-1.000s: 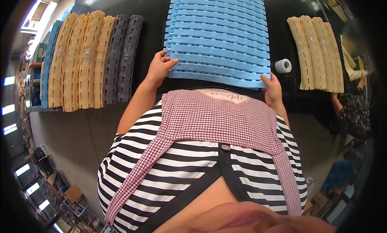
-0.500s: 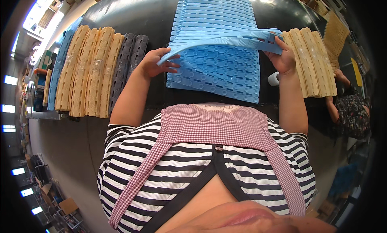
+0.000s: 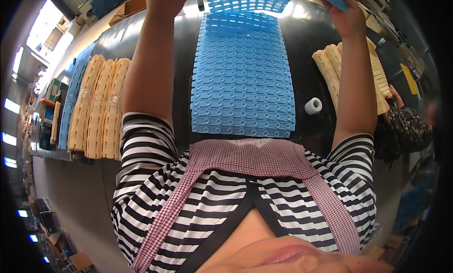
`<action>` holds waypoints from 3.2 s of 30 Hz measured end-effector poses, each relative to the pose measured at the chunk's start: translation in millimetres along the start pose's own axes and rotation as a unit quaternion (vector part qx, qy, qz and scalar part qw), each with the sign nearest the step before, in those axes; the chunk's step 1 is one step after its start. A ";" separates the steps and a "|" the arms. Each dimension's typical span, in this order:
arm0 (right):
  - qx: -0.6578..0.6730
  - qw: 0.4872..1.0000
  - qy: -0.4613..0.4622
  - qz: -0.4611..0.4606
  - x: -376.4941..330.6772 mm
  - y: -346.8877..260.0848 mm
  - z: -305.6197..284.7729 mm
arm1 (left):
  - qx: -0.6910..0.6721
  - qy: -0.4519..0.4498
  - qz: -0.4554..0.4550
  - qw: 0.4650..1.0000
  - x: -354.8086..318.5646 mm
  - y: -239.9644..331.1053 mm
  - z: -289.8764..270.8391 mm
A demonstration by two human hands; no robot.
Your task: The person rolls blue plastic mat sections by hand, secures each roll with tape from a hand-held roll, and stacks the completed rolls onto a pile on the workbench.
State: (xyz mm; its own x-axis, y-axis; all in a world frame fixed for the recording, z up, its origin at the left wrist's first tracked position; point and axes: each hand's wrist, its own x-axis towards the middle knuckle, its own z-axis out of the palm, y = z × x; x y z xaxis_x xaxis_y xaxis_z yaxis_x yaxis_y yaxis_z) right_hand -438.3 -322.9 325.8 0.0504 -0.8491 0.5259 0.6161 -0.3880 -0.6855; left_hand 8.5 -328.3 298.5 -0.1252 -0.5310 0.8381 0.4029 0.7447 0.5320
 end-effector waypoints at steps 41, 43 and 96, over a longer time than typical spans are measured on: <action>-0.641 0.711 -0.270 0.108 -368.2 169.2 -65.5 | 0.512 -0.367 -0.303 0.715 -373.3 17.9 85.2; -0.650 0.695 -0.284 0.120 -364.8 165.3 -59.9 | 0.512 -0.367 -0.307 0.713 -374.2 17.6 85.1; -0.690 0.695 -0.194 0.054 -337.5 197.5 -41.0 | 0.624 -0.187 -0.261 0.712 -383.1 -4.4 76.9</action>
State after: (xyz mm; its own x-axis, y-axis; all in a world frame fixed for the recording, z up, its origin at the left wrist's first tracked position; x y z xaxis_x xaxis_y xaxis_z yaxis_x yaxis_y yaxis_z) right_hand -365.8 -127.6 -7.8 0.4110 -0.8433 0.3462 -0.7350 -0.5312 -0.4215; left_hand -15.0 -97.1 -15.6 -0.2898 -0.8962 0.3360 -0.8775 0.3889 0.2806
